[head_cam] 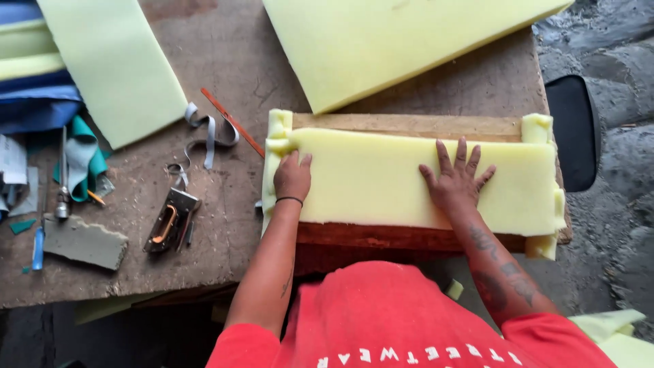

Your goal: Attaching foam padding to a wooden furniture frame using a staple gun to prepare the base for upholstery.

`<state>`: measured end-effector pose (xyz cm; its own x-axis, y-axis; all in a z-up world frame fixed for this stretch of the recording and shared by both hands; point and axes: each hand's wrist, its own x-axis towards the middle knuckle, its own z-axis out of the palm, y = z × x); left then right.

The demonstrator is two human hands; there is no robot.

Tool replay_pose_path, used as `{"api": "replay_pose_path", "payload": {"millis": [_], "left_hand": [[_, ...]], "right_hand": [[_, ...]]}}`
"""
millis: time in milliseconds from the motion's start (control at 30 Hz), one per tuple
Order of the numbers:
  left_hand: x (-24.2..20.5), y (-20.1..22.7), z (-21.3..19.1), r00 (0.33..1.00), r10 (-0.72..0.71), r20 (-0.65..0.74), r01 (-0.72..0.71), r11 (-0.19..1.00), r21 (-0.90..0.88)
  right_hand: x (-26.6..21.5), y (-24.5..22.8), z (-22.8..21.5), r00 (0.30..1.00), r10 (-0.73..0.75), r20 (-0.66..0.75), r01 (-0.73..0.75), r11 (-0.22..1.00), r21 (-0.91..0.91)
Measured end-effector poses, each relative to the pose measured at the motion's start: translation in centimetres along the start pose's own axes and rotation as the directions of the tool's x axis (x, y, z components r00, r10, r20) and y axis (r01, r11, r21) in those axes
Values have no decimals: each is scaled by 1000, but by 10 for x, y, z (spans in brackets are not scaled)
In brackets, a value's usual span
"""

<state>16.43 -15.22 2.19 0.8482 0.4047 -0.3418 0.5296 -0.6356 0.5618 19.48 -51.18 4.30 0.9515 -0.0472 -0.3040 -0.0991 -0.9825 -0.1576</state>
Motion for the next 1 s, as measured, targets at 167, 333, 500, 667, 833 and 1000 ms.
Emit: {"api": "replay_pose_path", "payload": {"millis": [167,333,500,667,833,1000], "left_hand": [[2,-14,25,998,2,-62,-1,1000,9],[16,-32,36,995,69,-77,-75,993,-90],[-41,-12,-21,983,179,-34,-182,963,-201],[-88,-98,11,974,185,-129,-188,982,-13],[-60,-127,44,943,246,-222,-212,963,167],[-90,-123,5,942,296,-158,-307,950,-51]], "right_hand": [[0,-54,17,996,-77,-44,76,997,-28],[0,-182,24,668,-616,-417,735,634,240],[-8,-237,21,856,-515,42,516,857,1],[-16,-248,12,888,-456,59,459,887,-44],[-16,-257,28,891,-452,50,455,884,-105],[-15,-261,35,868,-496,41,497,863,-93]]}}
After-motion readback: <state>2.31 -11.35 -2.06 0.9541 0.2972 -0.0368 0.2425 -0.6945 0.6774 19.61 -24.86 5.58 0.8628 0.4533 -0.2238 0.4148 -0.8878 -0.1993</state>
